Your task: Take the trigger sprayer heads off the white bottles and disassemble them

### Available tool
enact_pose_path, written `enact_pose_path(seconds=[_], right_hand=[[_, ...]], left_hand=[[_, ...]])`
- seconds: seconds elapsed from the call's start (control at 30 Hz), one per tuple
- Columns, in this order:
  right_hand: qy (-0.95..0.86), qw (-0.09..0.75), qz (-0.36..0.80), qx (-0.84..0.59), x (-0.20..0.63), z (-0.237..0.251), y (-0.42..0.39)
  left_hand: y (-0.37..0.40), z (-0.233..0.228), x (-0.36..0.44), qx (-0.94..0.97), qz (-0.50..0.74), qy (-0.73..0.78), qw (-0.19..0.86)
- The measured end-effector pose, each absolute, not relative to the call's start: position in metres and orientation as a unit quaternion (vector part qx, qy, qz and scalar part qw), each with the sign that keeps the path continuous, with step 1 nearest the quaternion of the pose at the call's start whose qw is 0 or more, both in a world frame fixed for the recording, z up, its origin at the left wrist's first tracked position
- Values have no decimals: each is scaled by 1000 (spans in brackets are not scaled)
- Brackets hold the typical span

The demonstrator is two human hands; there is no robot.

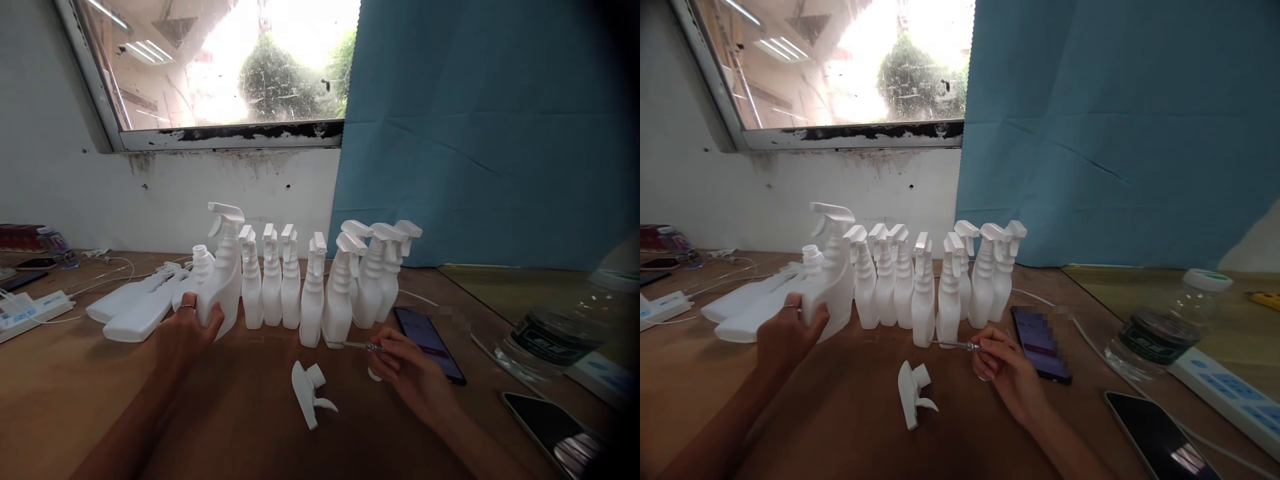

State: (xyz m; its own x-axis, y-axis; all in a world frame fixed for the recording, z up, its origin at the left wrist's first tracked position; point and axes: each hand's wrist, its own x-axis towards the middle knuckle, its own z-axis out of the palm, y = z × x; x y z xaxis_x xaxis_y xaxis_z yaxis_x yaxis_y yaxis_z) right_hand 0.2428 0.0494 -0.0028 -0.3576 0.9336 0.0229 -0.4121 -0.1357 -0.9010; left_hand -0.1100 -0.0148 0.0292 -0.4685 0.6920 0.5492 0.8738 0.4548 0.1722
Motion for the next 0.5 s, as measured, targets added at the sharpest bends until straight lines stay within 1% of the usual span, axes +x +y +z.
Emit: enact_pose_path(seconds=[0.2,0.27,0.33,0.37,0.4,0.5], right_hand=[[-416,503,710,-266,242,-3,51],[-404,506,718,-256,242,-3,52],[-397,501,729,-246,241,-3,52],[-393,493,738,-241,240,-2,52],[-388,483,749,-235,240,-1,52],[-370,455,778,-224,240,0,50]], left_hand=[[-30,28,-111,-469,-358,-780,209],[-37,26,-108,-491,-405,-738,224],[-42,23,-103,-557,-443,-673,202],[-44,21,-99,-607,-458,-629,162],[-46,19,-95,-660,-467,-580,98],[-49,12,-79,-757,-447,-442,-176]])
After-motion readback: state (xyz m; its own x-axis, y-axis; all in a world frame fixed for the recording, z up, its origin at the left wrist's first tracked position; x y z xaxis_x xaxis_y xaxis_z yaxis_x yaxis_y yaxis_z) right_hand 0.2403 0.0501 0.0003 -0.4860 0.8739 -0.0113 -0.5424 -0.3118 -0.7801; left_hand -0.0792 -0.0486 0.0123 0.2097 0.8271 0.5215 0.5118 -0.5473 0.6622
